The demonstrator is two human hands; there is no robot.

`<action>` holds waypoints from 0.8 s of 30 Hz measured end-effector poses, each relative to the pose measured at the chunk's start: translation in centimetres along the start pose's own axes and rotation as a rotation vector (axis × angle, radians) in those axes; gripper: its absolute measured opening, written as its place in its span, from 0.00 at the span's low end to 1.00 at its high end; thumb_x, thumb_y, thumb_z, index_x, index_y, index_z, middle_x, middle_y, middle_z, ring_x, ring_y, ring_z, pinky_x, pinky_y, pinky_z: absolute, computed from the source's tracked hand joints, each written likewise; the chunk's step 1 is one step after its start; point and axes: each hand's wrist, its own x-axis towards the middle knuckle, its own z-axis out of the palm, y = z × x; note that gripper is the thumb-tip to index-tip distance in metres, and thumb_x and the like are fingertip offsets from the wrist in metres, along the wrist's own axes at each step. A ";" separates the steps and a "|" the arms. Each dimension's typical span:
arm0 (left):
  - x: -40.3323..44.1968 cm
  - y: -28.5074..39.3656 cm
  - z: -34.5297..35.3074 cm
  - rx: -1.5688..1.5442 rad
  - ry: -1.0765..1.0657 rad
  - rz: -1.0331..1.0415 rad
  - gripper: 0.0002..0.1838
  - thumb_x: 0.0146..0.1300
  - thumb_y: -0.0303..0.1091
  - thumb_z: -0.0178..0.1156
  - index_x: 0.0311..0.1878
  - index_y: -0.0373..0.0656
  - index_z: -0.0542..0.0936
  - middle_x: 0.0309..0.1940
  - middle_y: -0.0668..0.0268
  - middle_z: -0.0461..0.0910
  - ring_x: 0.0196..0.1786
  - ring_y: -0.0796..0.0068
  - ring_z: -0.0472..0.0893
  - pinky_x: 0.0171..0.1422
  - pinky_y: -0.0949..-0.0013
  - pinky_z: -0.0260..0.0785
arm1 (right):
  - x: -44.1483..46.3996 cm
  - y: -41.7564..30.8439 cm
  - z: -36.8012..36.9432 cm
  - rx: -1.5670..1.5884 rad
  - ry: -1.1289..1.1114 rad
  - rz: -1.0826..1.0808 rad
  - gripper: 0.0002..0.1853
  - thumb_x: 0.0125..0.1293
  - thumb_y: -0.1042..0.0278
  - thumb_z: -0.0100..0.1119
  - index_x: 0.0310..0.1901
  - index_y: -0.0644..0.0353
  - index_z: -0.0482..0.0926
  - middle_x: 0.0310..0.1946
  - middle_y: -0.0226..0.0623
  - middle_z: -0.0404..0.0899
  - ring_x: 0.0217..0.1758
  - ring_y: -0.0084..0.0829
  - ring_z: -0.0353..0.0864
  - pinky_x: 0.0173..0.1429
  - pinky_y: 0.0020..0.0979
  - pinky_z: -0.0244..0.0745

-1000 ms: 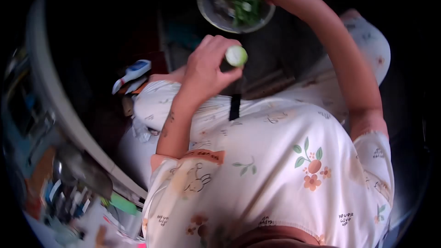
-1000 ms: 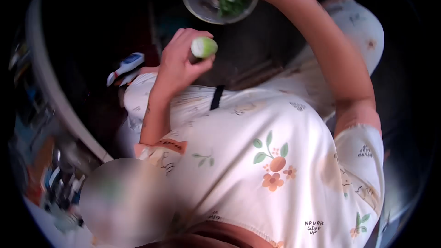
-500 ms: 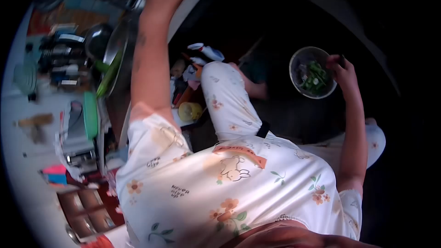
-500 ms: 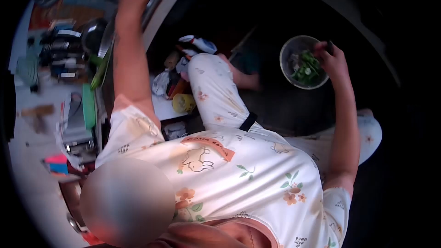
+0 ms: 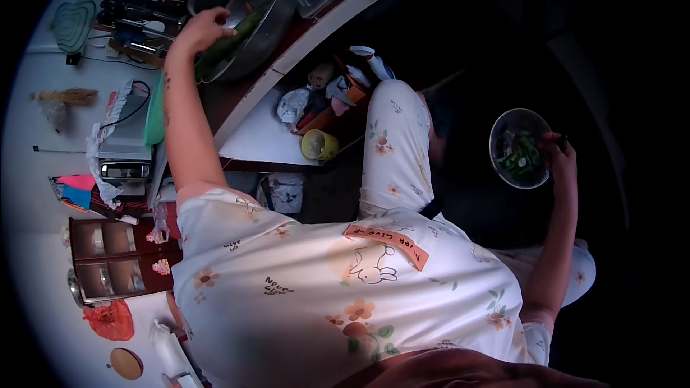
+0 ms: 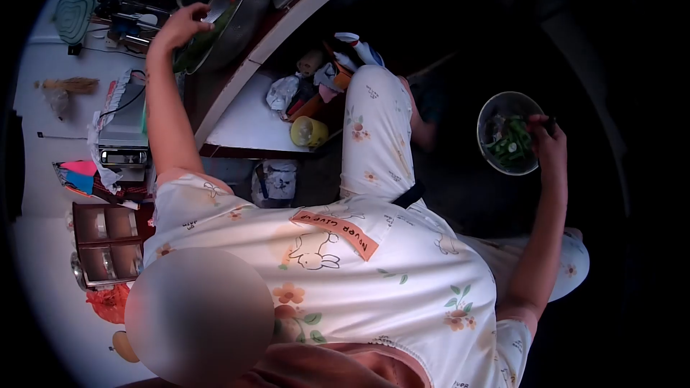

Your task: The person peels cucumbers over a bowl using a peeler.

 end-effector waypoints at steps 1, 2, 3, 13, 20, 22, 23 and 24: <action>-0.7 -0.8 1.2 -0.038 -0.033 -0.042 0.36 0.57 0.37 0.76 0.70 0.42 0.77 0.63 0.51 0.82 0.64 0.55 0.82 0.69 0.59 0.71 | 0.1 0.1 0.0 -0.015 -0.002 -0.004 0.08 0.75 0.69 0.56 0.48 0.55 0.84 0.33 0.26 0.84 0.24 0.13 0.69 0.28 0.20 0.61; -1.1 -1.4 2.4 -0.077 -0.067 -0.084 0.39 0.57 0.38 0.76 0.72 0.42 0.75 0.64 0.49 0.81 0.67 0.53 0.81 0.71 0.58 0.70 | 0.0 0.2 -0.1 -0.030 -0.003 -0.008 0.08 0.75 0.68 0.56 0.48 0.55 0.84 0.33 0.27 0.84 0.24 0.14 0.69 0.28 0.20 0.61; -1.0 -1.7 3.4 -0.015 -0.041 -0.066 0.36 0.58 0.36 0.74 0.71 0.43 0.76 0.63 0.49 0.81 0.66 0.54 0.81 0.70 0.60 0.70 | -0.3 0.0 0.0 -0.032 -0.004 -0.005 0.08 0.75 0.68 0.56 0.48 0.55 0.84 0.33 0.27 0.84 0.24 0.14 0.69 0.28 0.20 0.61; -7.0 2.0 -1.0 0.085 0.488 -0.001 0.27 0.67 0.41 0.69 0.67 0.42 0.79 0.60 0.54 0.82 0.62 0.53 0.82 0.65 0.58 0.74 | 0.4 1.8 -0.8 0.068 0.003 -0.035 0.11 0.77 0.61 0.55 0.48 0.58 0.84 0.33 0.29 0.83 0.30 0.17 0.76 0.36 0.23 0.69; -9.7 21.7 6.4 -1.529 -0.234 0.453 0.20 0.78 0.38 0.56 0.64 0.33 0.77 0.52 0.53 0.85 0.52 0.66 0.85 0.60 0.63 0.80 | -0.7 -0.3 -0.9 -0.257 0.134 -0.073 0.26 0.77 0.38 0.55 0.45 0.57 0.85 0.36 0.30 0.83 0.39 0.26 0.78 0.44 0.31 0.72; -7.8 27.1 13.6 -1.685 -0.663 0.427 0.26 0.80 0.41 0.51 0.71 0.29 0.70 0.58 0.52 0.81 0.55 0.66 0.84 0.60 0.63 0.80 | -1.5 -1.1 -1.7 -0.256 0.055 -0.075 0.26 0.77 0.37 0.55 0.45 0.56 0.85 0.35 0.29 0.82 0.33 0.23 0.75 0.40 0.28 0.70; -7.3 30.2 17.3 -1.711 -0.790 0.366 0.27 0.80 0.42 0.50 0.71 0.29 0.70 0.55 0.54 0.81 0.54 0.66 0.83 0.59 0.63 0.80 | -1.7 -0.6 -1.8 -0.254 0.078 -0.170 0.24 0.77 0.40 0.56 0.46 0.55 0.86 0.35 0.27 0.82 0.32 0.21 0.76 0.40 0.26 0.72; -6.6 32.9 21.0 -1.764 -0.956 0.356 0.27 0.80 0.42 0.49 0.70 0.29 0.71 0.55 0.54 0.81 0.54 0.66 0.83 0.59 0.63 0.80 | -2.4 -1.2 -1.5 -0.161 0.056 -0.197 0.22 0.78 0.44 0.57 0.50 0.58 0.84 0.38 0.26 0.80 0.38 0.19 0.78 0.46 0.26 0.75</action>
